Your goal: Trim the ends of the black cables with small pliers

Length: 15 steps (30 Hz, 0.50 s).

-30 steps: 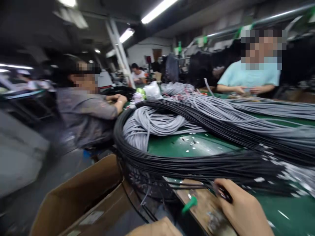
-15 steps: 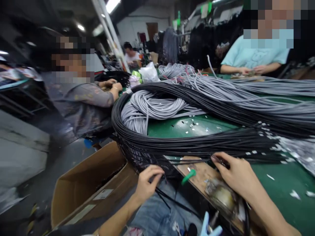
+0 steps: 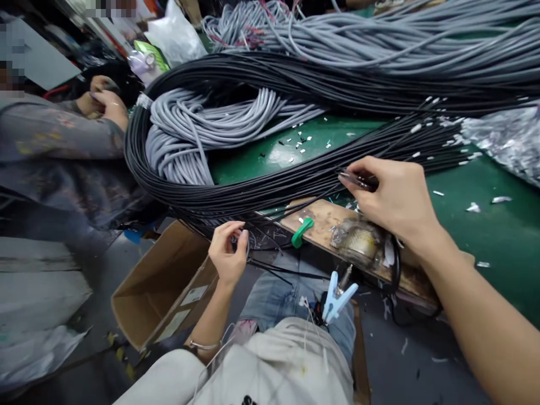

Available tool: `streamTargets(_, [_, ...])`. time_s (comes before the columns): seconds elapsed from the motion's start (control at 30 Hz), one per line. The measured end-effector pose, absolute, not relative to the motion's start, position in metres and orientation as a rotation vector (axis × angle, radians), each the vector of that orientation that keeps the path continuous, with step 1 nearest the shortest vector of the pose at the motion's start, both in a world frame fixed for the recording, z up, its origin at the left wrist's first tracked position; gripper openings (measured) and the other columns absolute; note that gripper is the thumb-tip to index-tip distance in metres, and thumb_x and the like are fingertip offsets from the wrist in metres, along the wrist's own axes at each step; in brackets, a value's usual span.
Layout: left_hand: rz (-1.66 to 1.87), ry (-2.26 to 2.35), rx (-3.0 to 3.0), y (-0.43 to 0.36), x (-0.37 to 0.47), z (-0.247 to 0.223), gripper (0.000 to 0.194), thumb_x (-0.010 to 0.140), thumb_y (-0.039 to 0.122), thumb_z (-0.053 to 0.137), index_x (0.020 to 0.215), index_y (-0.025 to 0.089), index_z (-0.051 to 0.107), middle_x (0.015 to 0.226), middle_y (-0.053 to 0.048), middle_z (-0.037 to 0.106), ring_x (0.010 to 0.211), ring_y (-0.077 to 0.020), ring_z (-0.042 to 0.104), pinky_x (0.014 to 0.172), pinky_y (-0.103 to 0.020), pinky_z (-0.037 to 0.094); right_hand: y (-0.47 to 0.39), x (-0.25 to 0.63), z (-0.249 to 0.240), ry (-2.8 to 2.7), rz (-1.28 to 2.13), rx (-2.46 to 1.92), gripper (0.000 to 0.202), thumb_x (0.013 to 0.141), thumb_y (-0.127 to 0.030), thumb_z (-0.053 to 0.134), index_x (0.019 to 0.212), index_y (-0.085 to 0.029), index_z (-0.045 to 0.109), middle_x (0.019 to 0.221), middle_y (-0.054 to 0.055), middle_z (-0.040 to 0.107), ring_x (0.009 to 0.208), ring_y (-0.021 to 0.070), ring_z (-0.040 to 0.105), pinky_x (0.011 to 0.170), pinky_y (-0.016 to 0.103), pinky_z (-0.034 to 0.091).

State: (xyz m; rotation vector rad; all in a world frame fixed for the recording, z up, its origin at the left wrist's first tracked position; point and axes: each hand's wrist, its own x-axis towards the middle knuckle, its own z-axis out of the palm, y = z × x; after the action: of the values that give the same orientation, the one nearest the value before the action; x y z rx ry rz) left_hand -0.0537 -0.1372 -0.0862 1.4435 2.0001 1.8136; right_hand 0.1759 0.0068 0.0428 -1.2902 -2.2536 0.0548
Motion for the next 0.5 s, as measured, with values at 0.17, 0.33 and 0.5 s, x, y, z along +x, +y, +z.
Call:
streamTargets(0.17, [2.007, 1.698, 1.264, -0.116, -0.043, -0.054, 0.011, 0.081, 0.021, 0.058, 0.087, 0.015, 0.065, 0.084, -0.004, 0.061, 0.078, -0.0130, 0.059, 0.070, -0.024, 0.048, -0.003, 0.183, 0.042, -2.347, 0.332, -0.921, 0.017, 0.078, -0.018, 0.058, 0.091, -0.018, 0.069, 0.089, 0.004, 0.069, 0.079, 0.0131, 0.062, 0.070, 0.023, 0.042])
streamTargets(0.33, [1.723, 1.166, 1.210, -0.061, -0.019, 0.006, 0.019, 0.080, 0.031, 0.060, 0.088, 0.016, 0.068, 0.080, -0.004, 0.068, 0.074, -0.0140, 0.063, 0.071, -0.025, 0.050, -0.009, 0.177, 0.030, -2.484, 0.440, -0.841, 0.028, 0.072, -0.010, 0.053, 0.095, -0.021, 0.066, 0.088, 0.003, 0.068, 0.076, 0.0144, 0.061, 0.066, 0.023, 0.043])
streamTargets(0.5, [1.193, 0.772, 1.173, -0.010, 0.004, 0.041, 0.037, 0.068, 0.036, 0.071, 0.095, 0.012, 0.069, 0.085, -0.009, 0.070, 0.081, -0.0186, 0.063, 0.074, -0.029, 0.049, -0.013, 0.163, 0.028, -2.451, 0.353, -0.867, 0.040, 0.059, -0.003, 0.048, 0.090, -0.020, 0.067, 0.078, 0.002, 0.069, 0.066, 0.0138, 0.059, 0.058, 0.022, 0.041])
